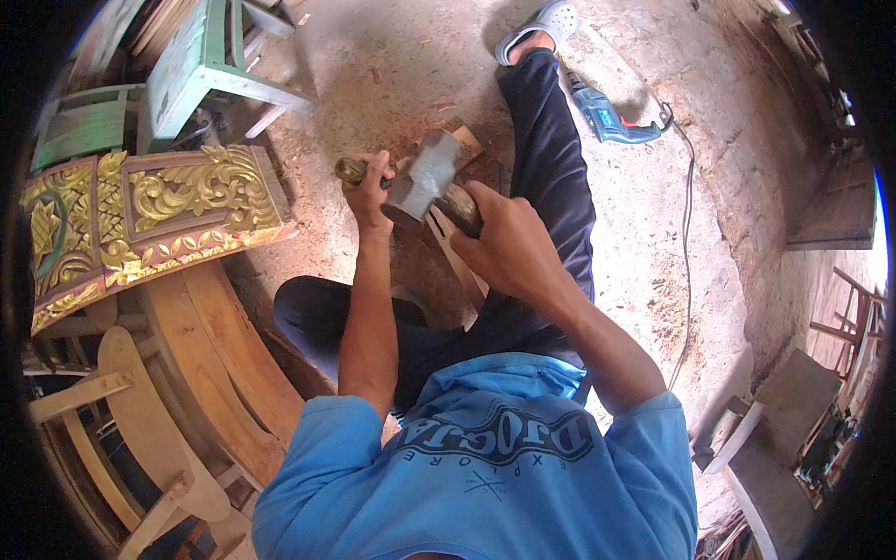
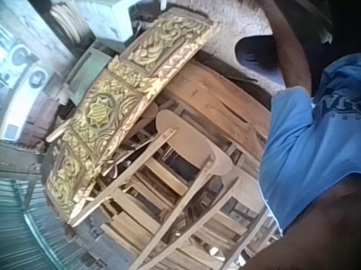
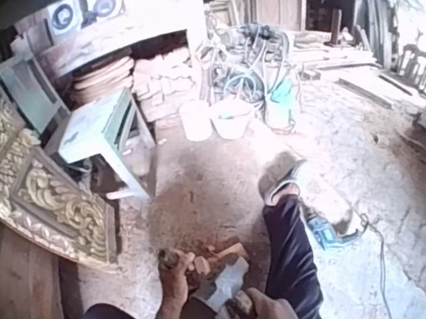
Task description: The person is sitting on the floor in a workshop, using a chisel and hammer to carve a small piece of wood. They repeatedly strike the chisel to shape the wood, occasionally adjusting its position.
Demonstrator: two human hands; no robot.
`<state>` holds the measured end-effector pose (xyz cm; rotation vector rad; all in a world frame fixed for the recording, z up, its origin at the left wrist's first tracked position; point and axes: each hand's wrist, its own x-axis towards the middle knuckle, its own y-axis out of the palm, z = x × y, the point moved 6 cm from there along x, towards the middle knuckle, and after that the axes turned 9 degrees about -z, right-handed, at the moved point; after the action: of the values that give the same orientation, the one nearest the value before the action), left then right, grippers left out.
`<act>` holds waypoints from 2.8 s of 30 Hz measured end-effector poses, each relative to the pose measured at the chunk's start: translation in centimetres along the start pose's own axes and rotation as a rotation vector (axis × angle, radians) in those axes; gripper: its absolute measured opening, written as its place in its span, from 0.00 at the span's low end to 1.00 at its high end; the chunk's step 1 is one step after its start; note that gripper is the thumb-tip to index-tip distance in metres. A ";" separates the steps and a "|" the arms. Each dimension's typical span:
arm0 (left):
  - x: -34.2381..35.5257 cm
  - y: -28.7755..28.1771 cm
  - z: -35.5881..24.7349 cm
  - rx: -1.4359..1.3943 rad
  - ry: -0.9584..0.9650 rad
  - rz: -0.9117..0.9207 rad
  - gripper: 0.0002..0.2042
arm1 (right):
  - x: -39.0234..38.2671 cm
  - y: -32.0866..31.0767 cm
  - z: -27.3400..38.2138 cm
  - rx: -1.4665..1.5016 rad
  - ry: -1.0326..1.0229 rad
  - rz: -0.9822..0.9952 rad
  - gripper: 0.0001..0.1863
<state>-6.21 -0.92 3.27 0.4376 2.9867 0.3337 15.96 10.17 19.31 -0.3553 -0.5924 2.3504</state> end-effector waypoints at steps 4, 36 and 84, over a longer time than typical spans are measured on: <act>-1.2 0.4 -0.3 -0.043 0.200 0.081 0.09 | 2.2 0.2 2.8 0.024 -0.149 -0.013 0.16; -0.5 0.2 4.3 0.156 0.200 0.149 0.18 | 5.6 -3.8 18.5 0.161 -0.744 -0.252 0.14; -8.5 -0.7 0.7 0.294 0.334 0.111 0.05 | -0.6 0.2 -8.1 -0.332 0.093 0.010 0.18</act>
<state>1.83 -3.91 3.08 0.6338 3.3608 -0.0337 19.50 12.23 12.31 -0.6142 -0.9393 2.2288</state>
